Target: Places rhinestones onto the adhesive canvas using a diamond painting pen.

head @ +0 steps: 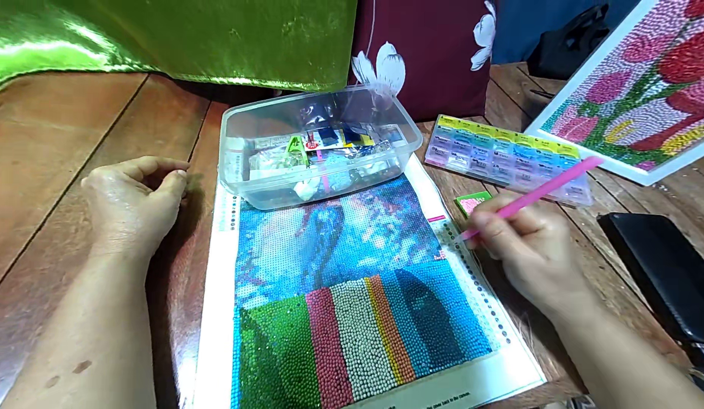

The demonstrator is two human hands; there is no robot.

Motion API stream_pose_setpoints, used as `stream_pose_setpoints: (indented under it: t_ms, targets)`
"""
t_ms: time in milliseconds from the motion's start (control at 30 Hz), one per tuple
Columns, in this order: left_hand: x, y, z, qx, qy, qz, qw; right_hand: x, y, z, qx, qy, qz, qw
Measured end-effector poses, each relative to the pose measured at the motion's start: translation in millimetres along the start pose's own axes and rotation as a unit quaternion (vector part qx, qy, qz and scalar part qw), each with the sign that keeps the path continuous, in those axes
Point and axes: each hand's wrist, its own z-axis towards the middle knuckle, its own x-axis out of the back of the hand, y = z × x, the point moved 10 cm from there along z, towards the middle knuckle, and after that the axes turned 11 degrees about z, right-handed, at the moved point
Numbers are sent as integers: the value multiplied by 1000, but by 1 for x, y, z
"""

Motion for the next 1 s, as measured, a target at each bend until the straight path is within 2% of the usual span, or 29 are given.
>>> stream_pose_setpoints:
  t_ms: [100, 167, 333, 467, 600, 700, 800, 1000]
  targets:
    - [-1, -1, 0, 3, 0, -1, 1000, 34, 6, 2, -82, 79, 129, 985]
    - [0, 0, 0, 4, -3, 3, 1000, 53, 9, -1, -97, 109, 150, 978]
    - [0, 2, -2, -5, 0, 11, 1000, 86, 25, -22, -70, 149, 26, 986]
    - [-7, -14, 2, -13, -5, 1, 1000, 87, 20, -30, -5, 149, -88, 985]
    - [-20, -45, 10, -22, -5, -34, 999, 76, 17, -29, 28, 124, -106, 986]
    - [-22, -43, 6, -20, -13, -36, 999, 70, 19, -29, 28, 99, -131, 986]
    - [-13, -21, -3, 12, -26, -39, 999, 67, 19, -29, 25, 91, -148, 984]
    - [-11, -14, -7, 35, -30, -37, 998, 64, 20, -28, 19, 80, -164, 983]
